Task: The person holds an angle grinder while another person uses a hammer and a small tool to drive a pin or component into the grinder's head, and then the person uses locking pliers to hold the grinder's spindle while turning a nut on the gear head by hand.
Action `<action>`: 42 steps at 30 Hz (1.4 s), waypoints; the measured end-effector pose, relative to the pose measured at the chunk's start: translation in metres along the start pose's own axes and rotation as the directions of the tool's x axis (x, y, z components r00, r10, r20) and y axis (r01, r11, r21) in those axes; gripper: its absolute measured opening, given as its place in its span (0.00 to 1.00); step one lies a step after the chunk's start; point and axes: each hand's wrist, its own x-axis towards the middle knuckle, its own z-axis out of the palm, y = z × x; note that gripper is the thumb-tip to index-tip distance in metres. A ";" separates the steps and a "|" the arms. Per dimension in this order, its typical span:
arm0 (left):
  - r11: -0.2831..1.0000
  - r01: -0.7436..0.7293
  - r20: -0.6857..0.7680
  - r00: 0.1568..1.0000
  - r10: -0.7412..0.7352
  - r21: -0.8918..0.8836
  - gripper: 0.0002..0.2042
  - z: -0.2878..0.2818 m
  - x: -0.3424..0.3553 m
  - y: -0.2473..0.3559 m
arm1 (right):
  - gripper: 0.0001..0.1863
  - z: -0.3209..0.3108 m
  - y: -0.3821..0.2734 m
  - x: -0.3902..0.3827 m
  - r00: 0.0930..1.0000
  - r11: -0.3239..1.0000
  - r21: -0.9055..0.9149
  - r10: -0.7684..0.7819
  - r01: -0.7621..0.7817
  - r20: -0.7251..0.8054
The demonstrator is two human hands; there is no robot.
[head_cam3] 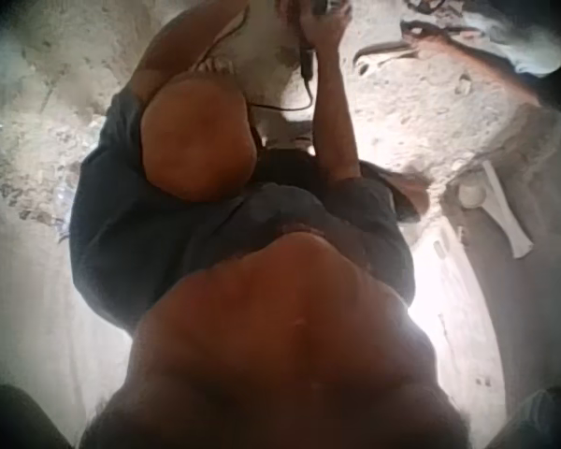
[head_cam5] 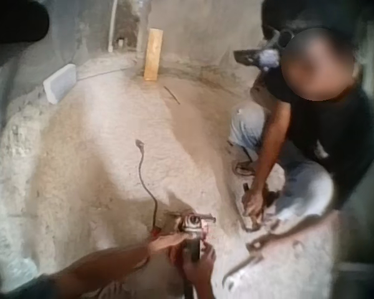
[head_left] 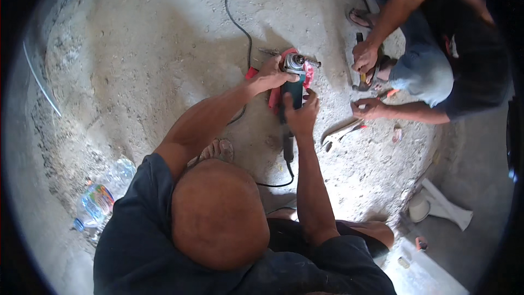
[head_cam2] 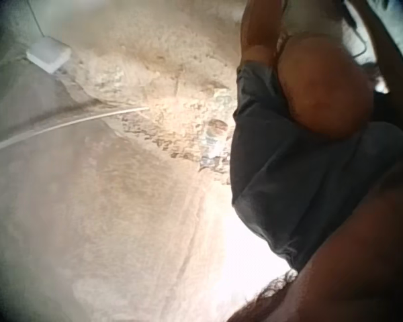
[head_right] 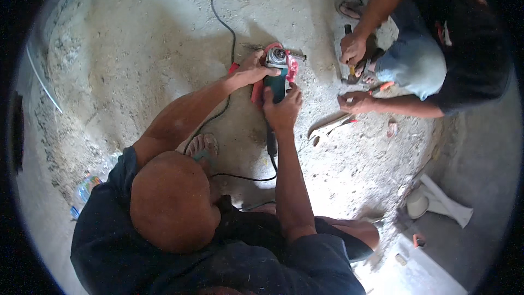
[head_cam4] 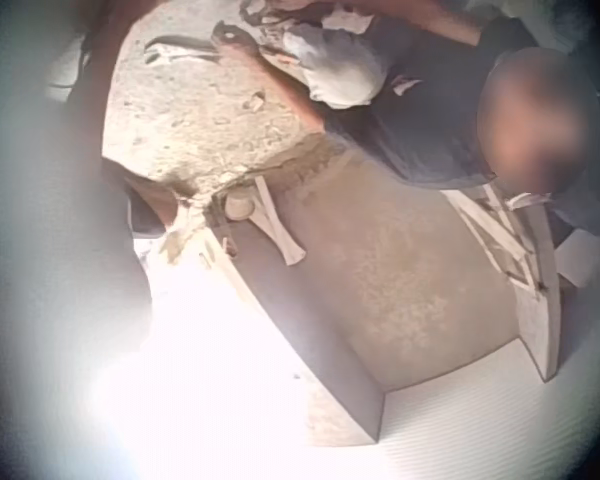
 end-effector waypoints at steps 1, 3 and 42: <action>0.998 -0.027 0.033 0.999 0.029 -0.059 0.34 -0.001 0.001 -0.002 | 0.47 0.007 0.000 -0.012 0.999 0.999 -0.051 -0.010 0.011 0.031; 0.993 -0.022 0.074 0.997 0.030 -0.115 0.32 -0.003 0.008 -0.010 | 0.48 0.016 -0.002 -0.027 0.999 0.992 -0.126 0.031 -0.027 0.027; 0.853 -0.286 0.030 0.952 0.304 0.436 0.24 -0.010 0.000 -0.006 | 0.44 0.027 0.013 -0.028 1.000 0.995 -0.104 0.000 0.002 0.027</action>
